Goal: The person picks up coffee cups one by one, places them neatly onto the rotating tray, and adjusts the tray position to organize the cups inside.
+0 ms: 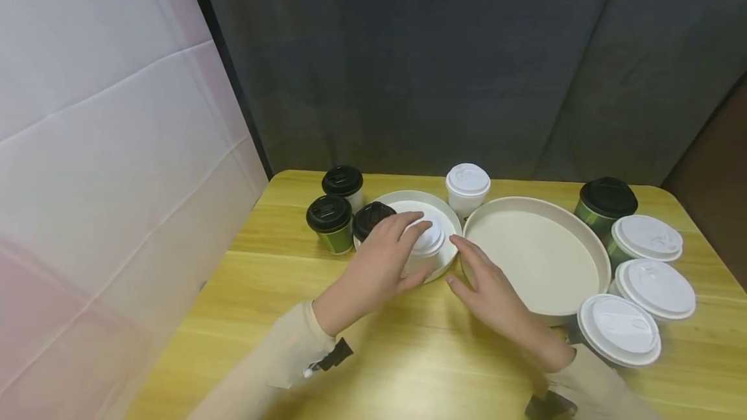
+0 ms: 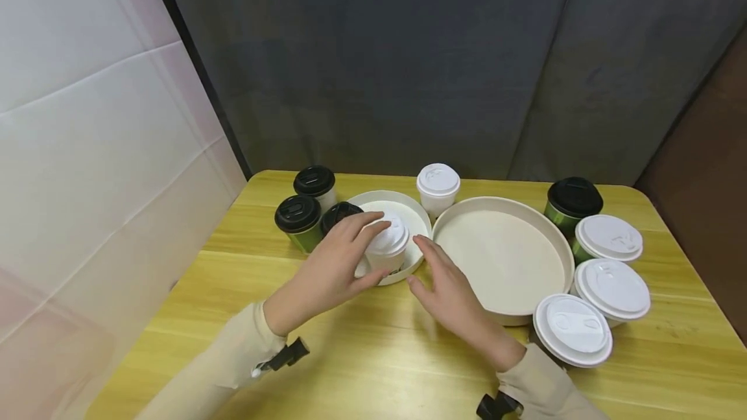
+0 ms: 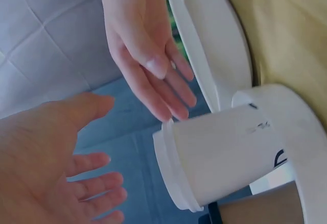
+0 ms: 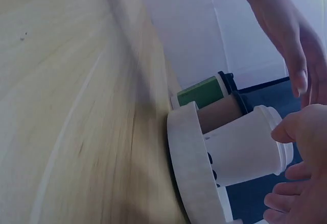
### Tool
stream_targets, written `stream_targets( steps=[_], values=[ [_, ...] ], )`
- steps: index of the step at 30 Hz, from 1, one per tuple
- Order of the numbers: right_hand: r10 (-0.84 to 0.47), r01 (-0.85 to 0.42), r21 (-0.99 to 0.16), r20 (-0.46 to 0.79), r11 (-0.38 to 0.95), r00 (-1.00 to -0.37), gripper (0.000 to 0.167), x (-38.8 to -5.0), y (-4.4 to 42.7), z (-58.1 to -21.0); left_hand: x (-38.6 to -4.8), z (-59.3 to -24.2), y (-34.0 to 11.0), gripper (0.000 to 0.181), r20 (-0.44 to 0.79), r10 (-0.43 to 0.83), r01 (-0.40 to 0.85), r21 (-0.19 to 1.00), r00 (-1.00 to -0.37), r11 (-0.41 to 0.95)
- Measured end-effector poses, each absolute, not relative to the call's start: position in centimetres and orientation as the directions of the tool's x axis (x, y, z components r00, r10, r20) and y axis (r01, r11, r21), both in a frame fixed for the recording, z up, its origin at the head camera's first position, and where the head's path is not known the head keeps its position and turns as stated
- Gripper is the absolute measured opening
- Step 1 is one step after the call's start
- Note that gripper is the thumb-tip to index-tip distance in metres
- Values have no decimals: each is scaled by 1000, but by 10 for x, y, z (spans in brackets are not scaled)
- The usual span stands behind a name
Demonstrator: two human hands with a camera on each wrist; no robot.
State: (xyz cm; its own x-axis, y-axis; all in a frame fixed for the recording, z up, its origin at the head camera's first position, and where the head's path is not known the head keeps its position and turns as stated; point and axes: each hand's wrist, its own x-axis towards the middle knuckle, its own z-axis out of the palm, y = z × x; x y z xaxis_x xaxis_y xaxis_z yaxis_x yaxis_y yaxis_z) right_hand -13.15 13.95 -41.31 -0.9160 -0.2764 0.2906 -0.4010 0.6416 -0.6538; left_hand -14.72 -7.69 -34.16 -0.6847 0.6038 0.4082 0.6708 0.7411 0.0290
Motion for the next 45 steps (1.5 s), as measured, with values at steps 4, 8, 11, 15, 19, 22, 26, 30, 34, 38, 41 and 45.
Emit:
stream_targets(
  steps=[4,8,11,15,19,22,26,30,34,38,41,45],
  values=[
    [-310,-435,-579,307,690,-900,66,-131,142,-412,-130,-347,-84,62,443,607,686,25,-660,727],
    [-349,-475,-506,328,720,-878,68,-131,143,-414,-117,-356,-91,64,471,608,703,37,-639,710],
    [-362,-484,-462,332,743,-871,70,-131,144,-417,-110,-365,-96,64,481,605,707,44,-634,706],
    [-371,-480,-400,322,781,-871,71,-131,145,-423,-105,-379,-101,66,479,593,700,66,-648,712],
    [-392,-480,-332,300,812,-870,73,-131,145,-428,-104,-398,-106,65,471,579,687,83,-666,722],
    [-407,-484,-291,287,825,-867,75,-132,146,-431,-104,-412,-108,63,449,578,677,86,-681,731],
    [-422,-493,-251,287,833,-860,75,-132,146,-435,-105,-426,-110,65,404,582,665,92,-706,742],
    [-434,-502,-211,297,839,-850,76,-132,147,-440,-106,-434,-111,69,363,582,648,84,-728,757],
    [-439,-505,-189,303,842,-846,76,-132,148,-444,-106,-438,-112,71,333,578,636,92,-745,766],
    [-439,-506,-188,309,842,-844,76,-132,148,-446,-107,-439,-112,71,329,574,632,100,-750,768],
    [-438,-506,-191,310,841,-844,76,-132,148,-445,-107,-439,-113,71,324,572,628,98,-753,772],
    [-436,-505,-196,307,841,-846,76,-131,147,-445,-107,-440,-115,71,307,566,615,89,-765,783]
  ],
)
